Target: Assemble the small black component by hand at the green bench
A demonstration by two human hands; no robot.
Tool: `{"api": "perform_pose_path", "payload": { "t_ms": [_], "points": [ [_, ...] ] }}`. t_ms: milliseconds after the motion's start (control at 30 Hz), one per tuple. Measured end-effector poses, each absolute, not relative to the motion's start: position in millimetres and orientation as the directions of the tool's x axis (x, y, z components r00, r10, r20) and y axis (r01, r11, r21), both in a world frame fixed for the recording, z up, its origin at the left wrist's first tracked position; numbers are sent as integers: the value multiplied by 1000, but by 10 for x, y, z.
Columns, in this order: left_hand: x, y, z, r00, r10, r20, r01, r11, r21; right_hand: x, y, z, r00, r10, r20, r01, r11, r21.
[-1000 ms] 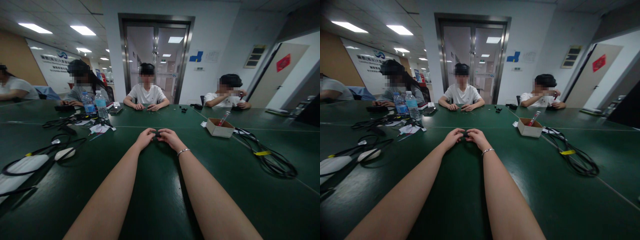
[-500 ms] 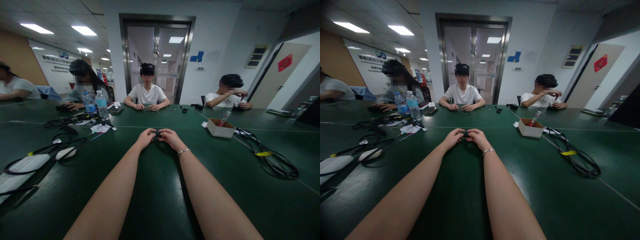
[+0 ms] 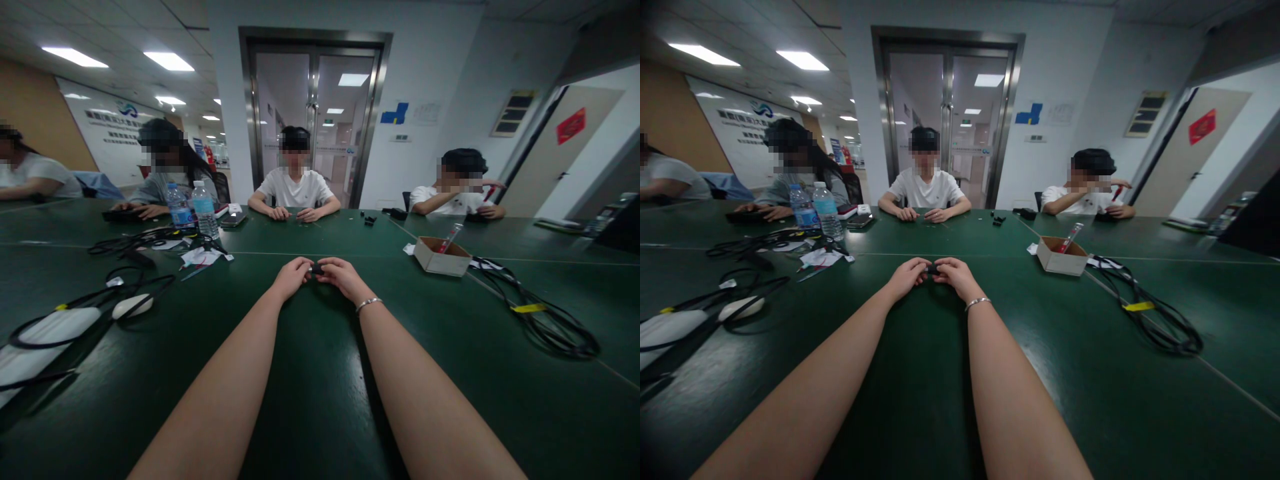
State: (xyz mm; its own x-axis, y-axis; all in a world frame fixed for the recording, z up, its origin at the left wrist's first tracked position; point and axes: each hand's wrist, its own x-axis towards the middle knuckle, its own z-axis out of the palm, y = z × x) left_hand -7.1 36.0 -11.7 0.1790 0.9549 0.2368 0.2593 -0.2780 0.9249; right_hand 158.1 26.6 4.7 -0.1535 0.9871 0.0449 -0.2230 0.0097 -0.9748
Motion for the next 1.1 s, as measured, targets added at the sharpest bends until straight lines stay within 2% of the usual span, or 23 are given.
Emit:
{"api": "perform_pose_path", "payload": {
  "t_ms": [167,800,1100],
  "points": [
    [-78,377,-145,182,944,274,283,-317,905,1578,281,36,-158,987,41,-222,5,-975],
    [-65,366,-131,177,955,239,247,-278,928,1594,280,31,-171,984,46,-223,7,-975],
    [-78,367,-141,153,951,270,302,-305,903,1581,276,44,-173,984,35,-226,-5,-974]
  ]
}}
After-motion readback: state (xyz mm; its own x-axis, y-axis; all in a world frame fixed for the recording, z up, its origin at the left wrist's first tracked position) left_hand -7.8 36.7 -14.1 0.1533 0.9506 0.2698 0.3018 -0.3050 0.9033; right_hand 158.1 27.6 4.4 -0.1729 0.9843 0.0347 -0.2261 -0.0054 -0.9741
